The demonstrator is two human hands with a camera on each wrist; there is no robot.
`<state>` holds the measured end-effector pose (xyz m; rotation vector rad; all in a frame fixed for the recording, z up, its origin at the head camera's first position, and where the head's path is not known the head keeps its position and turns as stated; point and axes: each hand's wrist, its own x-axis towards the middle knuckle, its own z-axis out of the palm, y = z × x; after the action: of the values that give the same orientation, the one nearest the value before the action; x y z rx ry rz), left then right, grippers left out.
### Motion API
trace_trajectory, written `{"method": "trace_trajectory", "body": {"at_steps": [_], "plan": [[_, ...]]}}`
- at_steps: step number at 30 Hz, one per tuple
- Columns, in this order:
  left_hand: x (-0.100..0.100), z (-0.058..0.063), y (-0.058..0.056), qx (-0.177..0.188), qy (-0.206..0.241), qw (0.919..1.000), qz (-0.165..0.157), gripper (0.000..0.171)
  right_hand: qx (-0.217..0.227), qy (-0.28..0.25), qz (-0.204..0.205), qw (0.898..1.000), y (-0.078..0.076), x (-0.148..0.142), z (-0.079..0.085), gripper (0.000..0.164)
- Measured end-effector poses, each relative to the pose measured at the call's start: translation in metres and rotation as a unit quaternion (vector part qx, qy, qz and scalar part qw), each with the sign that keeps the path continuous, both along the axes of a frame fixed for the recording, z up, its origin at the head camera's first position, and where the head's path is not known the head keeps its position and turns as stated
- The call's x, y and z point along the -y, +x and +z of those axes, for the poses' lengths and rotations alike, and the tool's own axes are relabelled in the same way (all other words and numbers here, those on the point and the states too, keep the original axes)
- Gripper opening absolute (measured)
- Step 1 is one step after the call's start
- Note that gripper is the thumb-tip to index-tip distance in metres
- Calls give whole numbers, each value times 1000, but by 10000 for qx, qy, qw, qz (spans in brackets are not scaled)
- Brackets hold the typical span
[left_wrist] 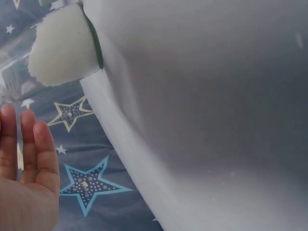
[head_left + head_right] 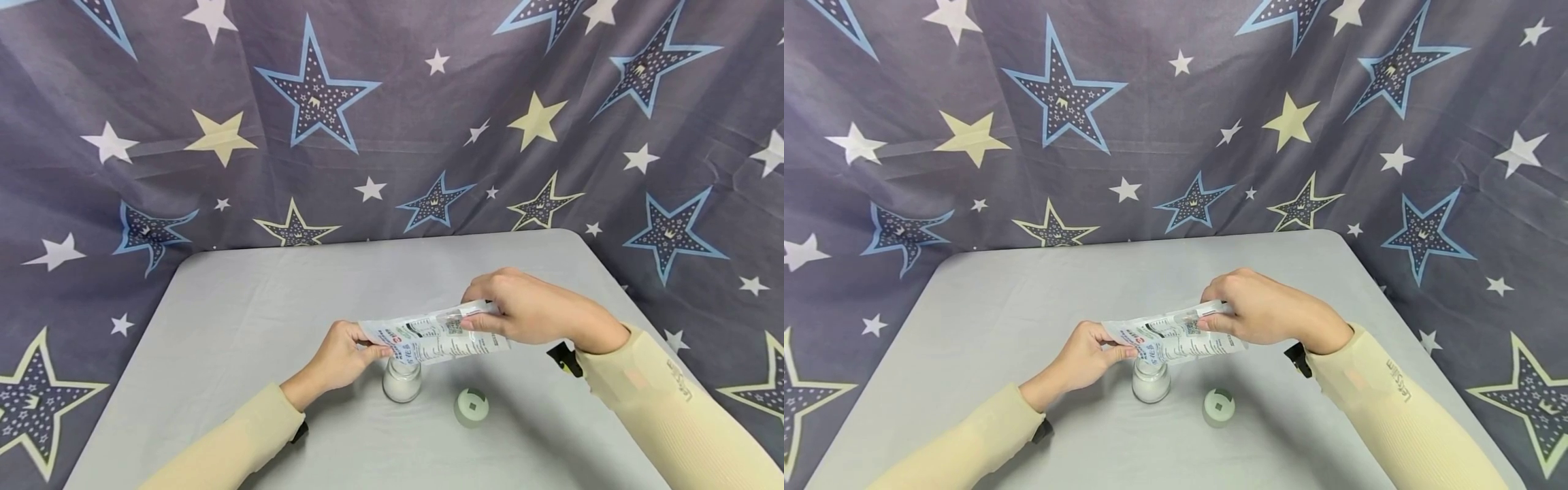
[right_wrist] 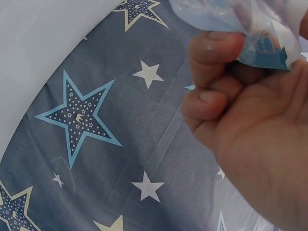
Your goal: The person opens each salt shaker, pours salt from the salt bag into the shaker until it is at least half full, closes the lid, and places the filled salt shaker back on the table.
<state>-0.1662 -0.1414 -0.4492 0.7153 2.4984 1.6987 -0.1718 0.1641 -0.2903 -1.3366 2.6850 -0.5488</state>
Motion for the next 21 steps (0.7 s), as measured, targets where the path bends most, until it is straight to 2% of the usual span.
{"method": "trace_trajectory", "body": {"at_steps": [21], "plan": [[0, 0, 1, 252, 13, 9997, 29, 10, 6, -83, 0, 10000, 0, 3, 2, 9]]}}
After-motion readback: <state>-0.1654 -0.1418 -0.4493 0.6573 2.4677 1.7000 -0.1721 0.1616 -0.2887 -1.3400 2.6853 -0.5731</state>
